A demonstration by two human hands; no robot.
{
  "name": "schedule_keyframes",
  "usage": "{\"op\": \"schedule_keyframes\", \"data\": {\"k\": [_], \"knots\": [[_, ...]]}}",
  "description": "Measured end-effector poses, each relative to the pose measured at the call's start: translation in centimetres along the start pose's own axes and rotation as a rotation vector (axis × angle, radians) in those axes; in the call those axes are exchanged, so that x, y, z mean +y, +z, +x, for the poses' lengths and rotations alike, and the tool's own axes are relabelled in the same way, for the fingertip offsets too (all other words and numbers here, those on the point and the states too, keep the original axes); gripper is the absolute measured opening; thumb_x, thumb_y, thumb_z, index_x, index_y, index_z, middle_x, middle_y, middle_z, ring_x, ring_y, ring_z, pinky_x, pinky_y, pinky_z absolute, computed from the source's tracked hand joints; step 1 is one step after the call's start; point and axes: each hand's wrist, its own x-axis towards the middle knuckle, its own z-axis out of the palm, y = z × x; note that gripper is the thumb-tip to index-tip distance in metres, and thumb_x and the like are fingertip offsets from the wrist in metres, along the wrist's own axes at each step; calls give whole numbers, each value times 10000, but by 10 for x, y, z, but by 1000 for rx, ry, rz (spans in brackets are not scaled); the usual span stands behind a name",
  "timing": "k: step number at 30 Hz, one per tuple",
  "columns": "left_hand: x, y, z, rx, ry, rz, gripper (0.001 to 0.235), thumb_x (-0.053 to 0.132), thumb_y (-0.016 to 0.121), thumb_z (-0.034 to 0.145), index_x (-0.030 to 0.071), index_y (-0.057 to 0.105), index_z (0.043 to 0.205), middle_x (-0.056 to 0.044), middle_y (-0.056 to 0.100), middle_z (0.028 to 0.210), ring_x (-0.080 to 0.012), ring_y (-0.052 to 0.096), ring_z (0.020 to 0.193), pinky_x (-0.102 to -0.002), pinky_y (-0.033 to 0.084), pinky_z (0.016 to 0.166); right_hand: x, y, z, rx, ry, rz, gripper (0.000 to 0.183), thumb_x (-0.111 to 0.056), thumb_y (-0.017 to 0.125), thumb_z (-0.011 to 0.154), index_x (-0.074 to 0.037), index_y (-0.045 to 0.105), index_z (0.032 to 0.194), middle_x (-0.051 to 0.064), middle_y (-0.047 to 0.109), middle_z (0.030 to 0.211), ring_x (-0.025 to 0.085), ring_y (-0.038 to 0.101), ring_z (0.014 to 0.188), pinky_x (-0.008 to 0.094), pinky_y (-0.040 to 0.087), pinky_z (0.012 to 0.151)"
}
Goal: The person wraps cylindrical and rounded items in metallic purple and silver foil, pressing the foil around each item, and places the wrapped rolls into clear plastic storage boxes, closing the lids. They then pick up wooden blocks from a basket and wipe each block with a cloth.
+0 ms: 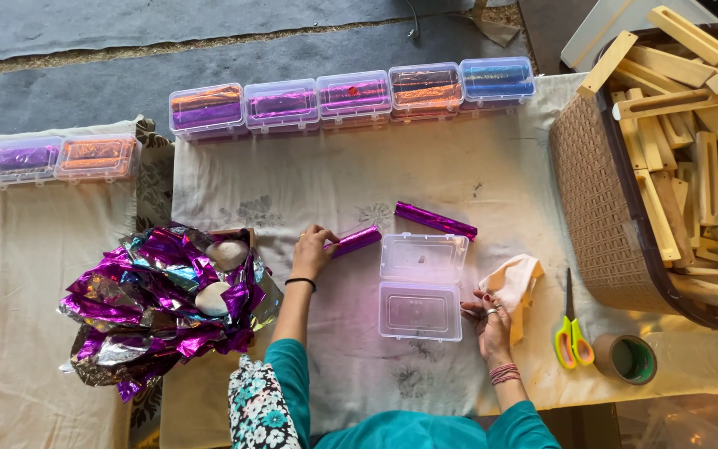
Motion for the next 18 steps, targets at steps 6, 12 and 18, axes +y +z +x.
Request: {"op": "schedule_keyframes", "data": {"k": [6, 12, 18], "knots": [[13, -19, 4, -92, -50, -103, 224, 247, 902, 694, 220, 799, 892, -53, 654, 1101, -297, 624, 1102, -430, 520, 913, 0, -2, -1, -6, 26, -14, 297, -237, 521, 1072, -17, 610, 1250, 147, 733, 877, 242, 728, 882, 402, 600, 830], [16, -7, -11, 39, 88, -6, 220, 199, 915, 632, 216, 794, 815, -54, 674, 1194, -316, 642, 1092, -423, 530, 915, 0, -1, 0, -18, 9, -27, 295, -234, 529, 1075, -11, 592, 1258, 139, 736, 875, 238, 722, 863, 401, 602, 830], [13, -10, -7, -22, 54, -35, 231, 213, 916, 649, 220, 790, 843, -43, 705, 1182, -308, 648, 1100, -425, 527, 929, -1, -1, 0, -27, 18, -30, 303, -243, 531, 1070, -19, 595, 1263, 133, 735, 867, 230, 723, 860, 388, 601, 822]]}}
